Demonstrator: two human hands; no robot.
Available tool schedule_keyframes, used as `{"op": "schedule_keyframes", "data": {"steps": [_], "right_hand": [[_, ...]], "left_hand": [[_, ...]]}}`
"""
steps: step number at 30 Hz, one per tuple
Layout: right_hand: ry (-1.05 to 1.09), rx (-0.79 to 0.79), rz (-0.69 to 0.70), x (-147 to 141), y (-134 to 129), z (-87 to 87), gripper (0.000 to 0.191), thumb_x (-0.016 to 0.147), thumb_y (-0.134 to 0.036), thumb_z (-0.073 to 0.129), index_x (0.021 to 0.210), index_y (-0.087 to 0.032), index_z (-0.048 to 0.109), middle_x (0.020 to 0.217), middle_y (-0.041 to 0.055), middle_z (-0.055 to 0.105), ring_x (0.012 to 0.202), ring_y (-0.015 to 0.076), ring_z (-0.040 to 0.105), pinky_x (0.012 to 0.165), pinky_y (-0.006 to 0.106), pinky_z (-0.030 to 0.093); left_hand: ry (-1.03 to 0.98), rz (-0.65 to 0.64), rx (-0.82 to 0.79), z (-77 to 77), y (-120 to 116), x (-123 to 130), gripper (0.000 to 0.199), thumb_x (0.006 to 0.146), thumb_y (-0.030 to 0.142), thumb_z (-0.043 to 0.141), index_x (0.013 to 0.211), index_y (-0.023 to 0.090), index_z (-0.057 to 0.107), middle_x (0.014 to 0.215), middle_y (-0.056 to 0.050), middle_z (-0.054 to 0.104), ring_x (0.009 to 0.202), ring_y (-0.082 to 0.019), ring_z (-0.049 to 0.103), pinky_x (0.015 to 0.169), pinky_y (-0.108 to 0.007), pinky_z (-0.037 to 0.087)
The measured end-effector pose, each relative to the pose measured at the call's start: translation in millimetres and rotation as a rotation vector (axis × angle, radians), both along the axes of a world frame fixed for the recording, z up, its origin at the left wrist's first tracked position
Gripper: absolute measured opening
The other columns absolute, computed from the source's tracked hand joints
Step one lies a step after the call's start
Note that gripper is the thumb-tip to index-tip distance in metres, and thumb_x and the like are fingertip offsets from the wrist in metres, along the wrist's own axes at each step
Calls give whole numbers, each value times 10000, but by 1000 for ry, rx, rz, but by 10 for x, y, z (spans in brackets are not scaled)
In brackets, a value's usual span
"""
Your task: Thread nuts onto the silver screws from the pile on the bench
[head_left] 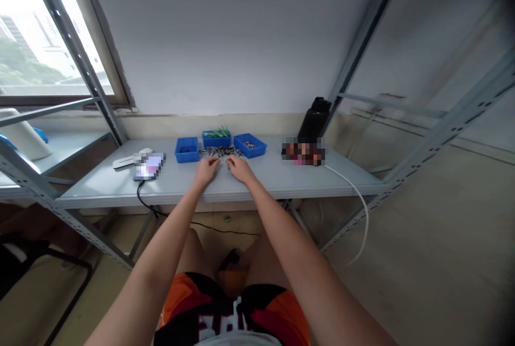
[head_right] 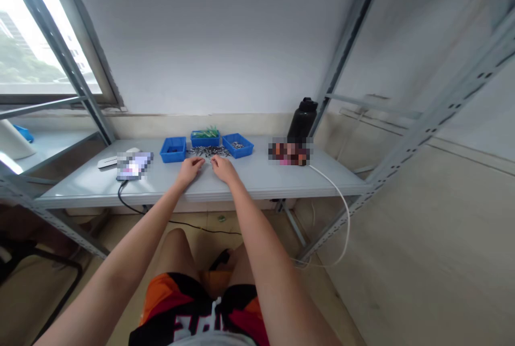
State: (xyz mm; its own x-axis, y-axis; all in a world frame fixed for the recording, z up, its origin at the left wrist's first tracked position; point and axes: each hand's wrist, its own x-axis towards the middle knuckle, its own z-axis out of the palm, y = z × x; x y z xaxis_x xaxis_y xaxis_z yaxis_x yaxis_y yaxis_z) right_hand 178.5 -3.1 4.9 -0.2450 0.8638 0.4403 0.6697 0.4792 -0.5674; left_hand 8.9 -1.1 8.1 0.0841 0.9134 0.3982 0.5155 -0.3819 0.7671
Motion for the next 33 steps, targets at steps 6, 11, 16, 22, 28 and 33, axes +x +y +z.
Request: {"op": "schedule_keyframes", "data": {"steps": [6,11,16,22,28,33], "right_hand": [[55,-4,-33,13,36,-21,214,937,-237,419,970,-215,629,791,33,690,778,187,614,763,270,419],[-24,4,-58,-2,27,-23,236,957,-242,402,1036,-204,621,838,47,705,797,191,629,765,271,422],[-199,25,-70,-36,-11,-24,269,983,-282,392,1071,-204,634,959,98,717,867,225,644,754,284,423],[-164,17,-9,-39,-29,2,258,987,-296,413,1106,-214,626,947,76,718,849,206,646,755,270,427],[-141,11,22,-25,-48,21,248,985,-271,412,1088,-205,628,859,56,706,793,186,632,731,251,411],[-160,48,59,-26,-43,3,248,975,-266,424,1060,-217,651,859,44,705,782,180,620,732,253,406]], "left_hand": [[5,81,-8,7,-12,-19,263,833,318,531,836,134,720,735,-73,690,734,-195,606,707,-285,451],[10,57,-1,15,-16,-20,255,835,311,520,807,133,700,737,-72,680,727,-183,594,713,-277,442],[-33,80,38,11,9,-18,252,837,324,524,827,136,690,718,-57,668,700,-171,579,703,-272,443],[-150,51,65,65,-59,12,287,827,370,568,881,133,721,793,-71,709,740,-176,615,723,-275,474],[-85,-56,48,83,-93,25,239,797,329,627,877,131,735,915,-107,740,834,-214,650,799,-314,486],[-8,-90,52,75,-84,30,199,803,317,609,838,151,713,860,-86,734,800,-202,639,792,-310,482]]}}
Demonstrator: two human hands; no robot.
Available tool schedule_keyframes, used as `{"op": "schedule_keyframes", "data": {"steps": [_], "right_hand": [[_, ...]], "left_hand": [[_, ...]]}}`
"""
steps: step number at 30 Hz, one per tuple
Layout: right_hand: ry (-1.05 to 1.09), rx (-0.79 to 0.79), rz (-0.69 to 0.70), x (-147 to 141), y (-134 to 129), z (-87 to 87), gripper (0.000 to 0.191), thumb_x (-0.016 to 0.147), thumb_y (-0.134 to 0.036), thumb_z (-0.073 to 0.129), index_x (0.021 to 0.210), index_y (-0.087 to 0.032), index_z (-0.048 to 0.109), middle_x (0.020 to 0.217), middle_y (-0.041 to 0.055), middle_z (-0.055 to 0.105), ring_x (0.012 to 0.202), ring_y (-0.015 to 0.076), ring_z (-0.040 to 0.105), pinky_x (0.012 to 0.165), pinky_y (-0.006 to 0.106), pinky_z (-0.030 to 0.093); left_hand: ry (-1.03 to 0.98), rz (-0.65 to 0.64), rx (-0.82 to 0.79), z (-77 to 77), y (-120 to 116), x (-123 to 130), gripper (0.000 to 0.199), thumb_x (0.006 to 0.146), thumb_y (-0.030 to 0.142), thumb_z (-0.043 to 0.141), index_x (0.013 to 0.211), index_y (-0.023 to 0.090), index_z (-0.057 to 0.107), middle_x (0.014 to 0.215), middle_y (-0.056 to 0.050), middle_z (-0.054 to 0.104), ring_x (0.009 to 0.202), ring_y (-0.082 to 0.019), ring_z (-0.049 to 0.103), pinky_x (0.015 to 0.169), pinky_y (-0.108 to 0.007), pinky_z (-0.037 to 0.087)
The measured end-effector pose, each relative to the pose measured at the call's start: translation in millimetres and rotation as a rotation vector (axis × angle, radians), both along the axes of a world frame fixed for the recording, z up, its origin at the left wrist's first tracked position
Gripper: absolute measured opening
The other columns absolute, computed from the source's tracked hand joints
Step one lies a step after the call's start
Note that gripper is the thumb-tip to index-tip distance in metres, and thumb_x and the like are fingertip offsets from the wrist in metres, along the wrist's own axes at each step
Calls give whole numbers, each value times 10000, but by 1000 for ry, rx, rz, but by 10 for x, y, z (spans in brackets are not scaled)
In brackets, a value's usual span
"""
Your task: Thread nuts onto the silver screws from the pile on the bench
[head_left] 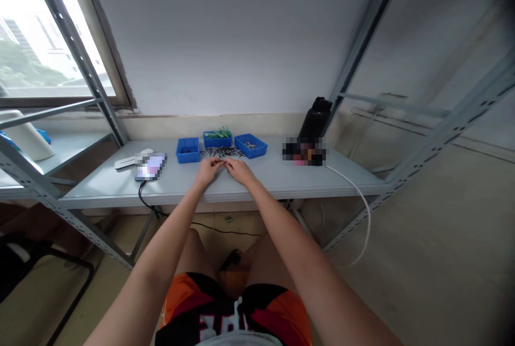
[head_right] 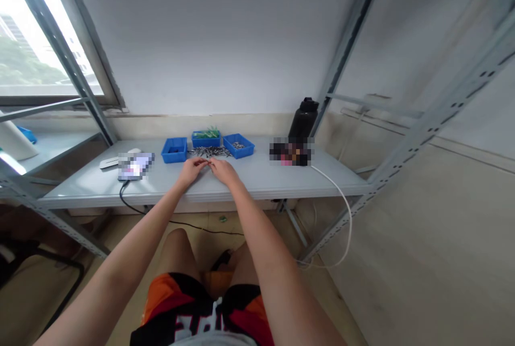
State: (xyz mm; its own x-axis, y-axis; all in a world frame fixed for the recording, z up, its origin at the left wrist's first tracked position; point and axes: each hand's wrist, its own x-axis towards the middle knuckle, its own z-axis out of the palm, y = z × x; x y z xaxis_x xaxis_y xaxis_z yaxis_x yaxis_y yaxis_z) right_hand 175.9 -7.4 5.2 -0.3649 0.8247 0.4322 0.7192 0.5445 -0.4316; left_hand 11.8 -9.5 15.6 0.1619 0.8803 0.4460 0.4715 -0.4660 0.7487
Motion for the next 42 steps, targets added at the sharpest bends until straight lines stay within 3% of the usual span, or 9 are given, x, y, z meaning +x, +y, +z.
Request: {"op": "schedule_keyframes", "data": {"steps": [7,15,27,35,42], "right_hand": [[33,8,-72,-14,-16,24,272,979,-351,420,1071,-221,641,945,76,713,860,211,637,754,272,416],[75,-16,-58,-3,-25,47,260,983,-331,414,1117,-222,610,908,55,710,824,193,638,734,257,413],[31,-37,-72,20,26,-3,264,993,-279,381,1067,-218,627,801,33,689,787,186,625,732,252,399],[-31,17,-4,-2,7,-14,278,980,-303,414,1021,-222,676,877,53,709,794,185,622,746,261,403],[23,11,-50,-7,-2,-1,296,973,-375,429,1044,-224,673,894,66,720,812,206,637,735,273,409]], "left_hand": [[-4,241,18,-47,31,-12,86,776,239,575,796,165,615,790,-49,682,754,-173,599,753,-293,465],[16,104,-35,-70,56,-15,178,762,335,635,763,159,658,711,-57,680,682,-174,599,681,-285,461],[-21,72,-22,-30,33,-9,181,775,295,633,858,153,710,827,-81,735,799,-208,648,791,-324,500],[-61,87,8,-3,-9,17,136,777,240,606,845,149,683,885,-83,728,818,-190,651,821,-314,499],[-162,91,-38,-65,32,8,138,773,238,564,873,152,604,841,-70,712,801,-182,652,789,-315,499]]}}
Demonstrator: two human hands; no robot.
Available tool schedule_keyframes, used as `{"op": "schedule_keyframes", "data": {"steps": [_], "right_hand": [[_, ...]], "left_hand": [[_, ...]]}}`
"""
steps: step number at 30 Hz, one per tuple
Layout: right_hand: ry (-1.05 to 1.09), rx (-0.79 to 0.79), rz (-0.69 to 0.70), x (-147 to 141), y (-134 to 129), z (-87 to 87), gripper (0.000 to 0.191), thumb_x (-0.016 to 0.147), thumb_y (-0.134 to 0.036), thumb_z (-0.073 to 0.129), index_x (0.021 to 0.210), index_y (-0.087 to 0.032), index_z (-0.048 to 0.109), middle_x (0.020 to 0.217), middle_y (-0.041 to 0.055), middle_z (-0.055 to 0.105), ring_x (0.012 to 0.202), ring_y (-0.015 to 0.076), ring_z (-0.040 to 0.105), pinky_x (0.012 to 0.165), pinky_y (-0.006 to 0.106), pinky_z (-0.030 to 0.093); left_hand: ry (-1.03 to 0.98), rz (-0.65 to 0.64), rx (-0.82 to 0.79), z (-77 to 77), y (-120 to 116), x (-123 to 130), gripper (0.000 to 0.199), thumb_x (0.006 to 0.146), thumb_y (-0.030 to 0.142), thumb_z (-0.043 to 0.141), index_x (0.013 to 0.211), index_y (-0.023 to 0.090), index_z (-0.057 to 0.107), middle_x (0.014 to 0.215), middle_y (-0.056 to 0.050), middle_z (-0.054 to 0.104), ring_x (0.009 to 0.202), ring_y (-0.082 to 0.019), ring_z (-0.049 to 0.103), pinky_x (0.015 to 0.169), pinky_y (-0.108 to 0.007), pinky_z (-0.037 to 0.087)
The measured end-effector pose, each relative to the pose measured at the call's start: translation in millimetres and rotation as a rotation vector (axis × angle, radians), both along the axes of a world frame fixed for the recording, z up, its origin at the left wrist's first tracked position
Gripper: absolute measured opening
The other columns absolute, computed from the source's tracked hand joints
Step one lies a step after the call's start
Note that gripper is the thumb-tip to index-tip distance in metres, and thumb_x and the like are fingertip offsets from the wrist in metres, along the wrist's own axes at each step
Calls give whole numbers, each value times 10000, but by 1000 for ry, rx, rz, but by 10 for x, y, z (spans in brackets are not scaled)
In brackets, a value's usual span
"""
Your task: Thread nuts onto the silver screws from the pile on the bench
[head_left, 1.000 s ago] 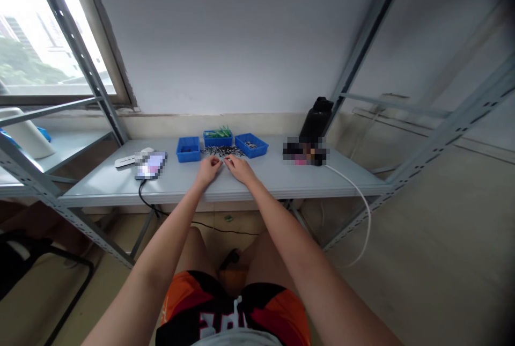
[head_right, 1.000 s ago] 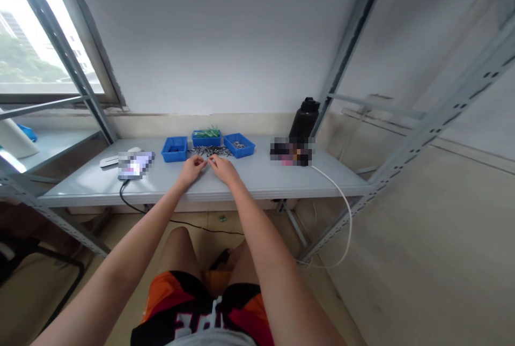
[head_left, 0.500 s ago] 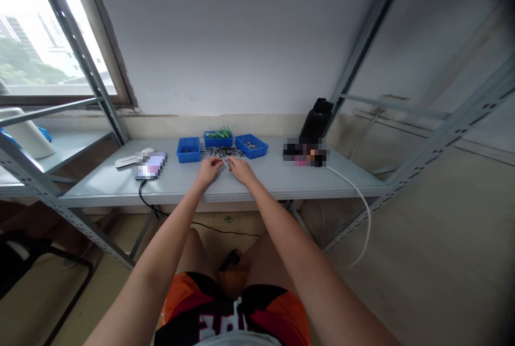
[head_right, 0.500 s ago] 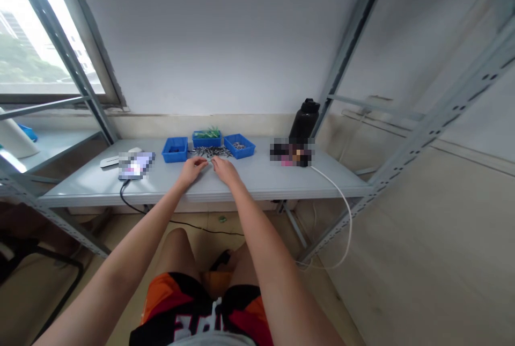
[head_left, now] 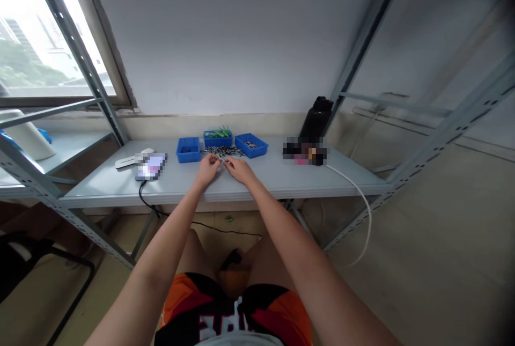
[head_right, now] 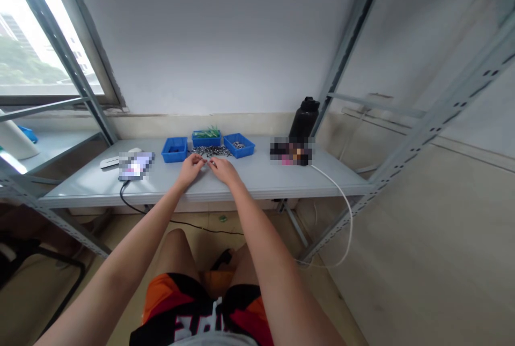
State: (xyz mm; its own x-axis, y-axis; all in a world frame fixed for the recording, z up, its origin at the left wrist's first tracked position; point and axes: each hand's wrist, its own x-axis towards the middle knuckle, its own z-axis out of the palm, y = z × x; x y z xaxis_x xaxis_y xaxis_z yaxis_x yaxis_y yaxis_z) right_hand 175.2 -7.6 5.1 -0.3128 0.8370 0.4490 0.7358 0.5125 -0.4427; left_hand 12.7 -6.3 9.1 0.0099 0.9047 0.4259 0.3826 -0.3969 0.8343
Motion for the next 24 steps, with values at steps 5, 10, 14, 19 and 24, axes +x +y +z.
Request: {"op": "schedule_keyframes", "data": {"steps": [5,10,14,19,24], "right_hand": [[11,1,-17,7,6,2,330,983,-412,402,1008,-218,667,921,74,719,845,212,640,735,272,406],[2,-2,-28,15,10,-1,303,983,-383,410,980,-218,664,890,61,716,823,205,636,718,263,392],[-4,3,-38,10,23,-15,287,976,-356,426,959,-206,670,849,62,710,795,201,627,705,261,385],[19,-18,-19,11,41,-30,271,961,-377,457,1003,-220,674,820,45,706,771,190,619,695,257,386],[29,-31,-20,12,20,-10,277,952,-396,476,1003,-215,680,820,52,706,768,194,619,691,260,388]], "left_hand": [[122,-12,13,-4,2,-1,113,746,239,581,804,149,617,750,-53,682,735,-178,624,757,-304,484],[164,-25,13,12,5,-1,182,754,283,608,845,138,669,831,-82,707,777,-190,630,776,-312,487],[161,-19,14,17,6,-9,198,757,314,626,843,144,683,808,-74,706,767,-193,628,773,-316,490],[114,-41,28,23,-4,-9,192,766,322,634,828,145,674,799,-76,709,773,-196,635,776,-321,498],[78,-68,57,5,15,-4,145,776,282,614,819,150,656,839,-81,716,817,-198,655,811,-325,503]]}}
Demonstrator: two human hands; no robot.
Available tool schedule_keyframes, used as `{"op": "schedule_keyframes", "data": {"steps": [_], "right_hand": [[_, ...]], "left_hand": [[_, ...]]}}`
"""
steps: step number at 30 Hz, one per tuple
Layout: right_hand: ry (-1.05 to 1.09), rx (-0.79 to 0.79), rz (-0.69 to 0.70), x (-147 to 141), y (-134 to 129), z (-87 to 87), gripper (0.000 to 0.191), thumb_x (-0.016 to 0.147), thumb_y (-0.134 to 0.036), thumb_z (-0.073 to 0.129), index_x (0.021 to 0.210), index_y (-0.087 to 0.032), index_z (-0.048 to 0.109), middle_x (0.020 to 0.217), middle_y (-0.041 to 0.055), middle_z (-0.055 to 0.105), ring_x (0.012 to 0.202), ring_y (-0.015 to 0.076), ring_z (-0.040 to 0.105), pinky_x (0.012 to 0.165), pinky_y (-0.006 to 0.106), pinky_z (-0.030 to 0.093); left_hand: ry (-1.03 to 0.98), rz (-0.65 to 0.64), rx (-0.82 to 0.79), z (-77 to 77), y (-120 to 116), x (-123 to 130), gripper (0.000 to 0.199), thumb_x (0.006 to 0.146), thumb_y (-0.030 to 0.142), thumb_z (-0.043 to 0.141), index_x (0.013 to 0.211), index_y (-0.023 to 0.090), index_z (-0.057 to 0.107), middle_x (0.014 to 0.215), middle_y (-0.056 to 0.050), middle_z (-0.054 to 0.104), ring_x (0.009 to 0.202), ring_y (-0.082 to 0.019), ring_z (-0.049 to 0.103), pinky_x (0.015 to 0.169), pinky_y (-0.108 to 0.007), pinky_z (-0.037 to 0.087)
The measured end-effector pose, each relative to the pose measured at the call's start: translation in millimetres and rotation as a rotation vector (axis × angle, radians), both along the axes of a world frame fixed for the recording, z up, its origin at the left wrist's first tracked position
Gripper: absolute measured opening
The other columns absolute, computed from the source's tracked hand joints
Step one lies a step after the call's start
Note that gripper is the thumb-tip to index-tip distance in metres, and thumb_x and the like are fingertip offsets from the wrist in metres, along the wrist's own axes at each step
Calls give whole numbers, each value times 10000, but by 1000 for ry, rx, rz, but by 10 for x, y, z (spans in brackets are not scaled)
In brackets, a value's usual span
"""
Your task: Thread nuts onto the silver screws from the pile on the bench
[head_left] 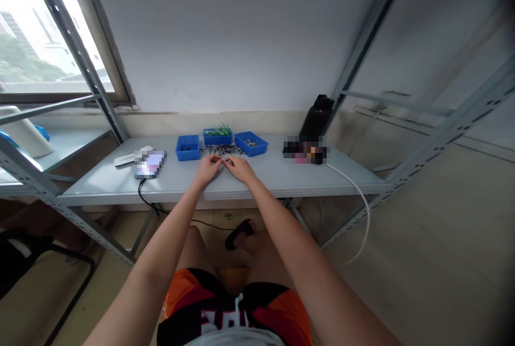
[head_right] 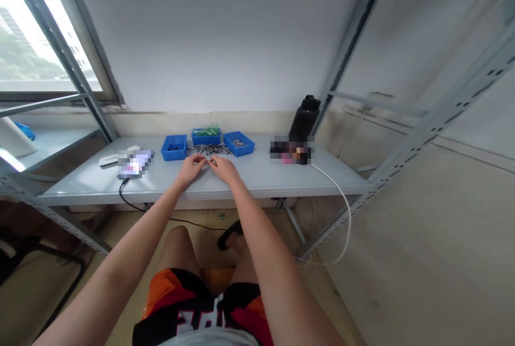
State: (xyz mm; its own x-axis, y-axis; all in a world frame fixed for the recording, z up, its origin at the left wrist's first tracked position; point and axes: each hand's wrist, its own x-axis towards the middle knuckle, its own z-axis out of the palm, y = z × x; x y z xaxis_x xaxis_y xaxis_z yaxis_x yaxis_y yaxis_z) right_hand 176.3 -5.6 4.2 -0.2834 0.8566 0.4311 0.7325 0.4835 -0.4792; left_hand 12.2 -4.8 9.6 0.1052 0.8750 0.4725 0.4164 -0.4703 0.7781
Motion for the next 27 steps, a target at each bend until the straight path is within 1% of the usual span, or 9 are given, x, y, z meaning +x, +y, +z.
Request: {"op": "schedule_keyframes", "data": {"steps": [7,13,20,27], "right_hand": [[-8,11,-12,-5,-7,0,305,977,-397,419,967,-220,667,878,61,713,809,199,626,722,262,385],[-14,15,-23,-2,13,-11,308,980,-413,416,939,-217,651,872,58,709,803,197,625,709,257,371],[17,-20,-41,-5,-7,10,276,988,-363,394,913,-222,619,771,33,680,762,187,610,696,249,362],[6,-22,-30,-2,27,-18,273,988,-334,372,914,-226,611,763,29,673,750,185,601,693,250,362]], "left_hand": [[15,12,-38,-52,35,-10,170,759,275,606,854,141,646,761,-64,698,736,-187,642,760,-316,498],[52,33,-38,-11,0,-5,165,742,229,596,858,140,673,818,-65,717,765,-175,642,781,-304,503],[68,47,-41,-6,3,-7,202,761,265,607,876,133,707,856,-92,736,790,-194,654,808,-324,510],[130,36,-57,-3,-3,-24,217,781,257,591,904,135,721,881,-93,744,810,-205,661,806,-320,507]]}}
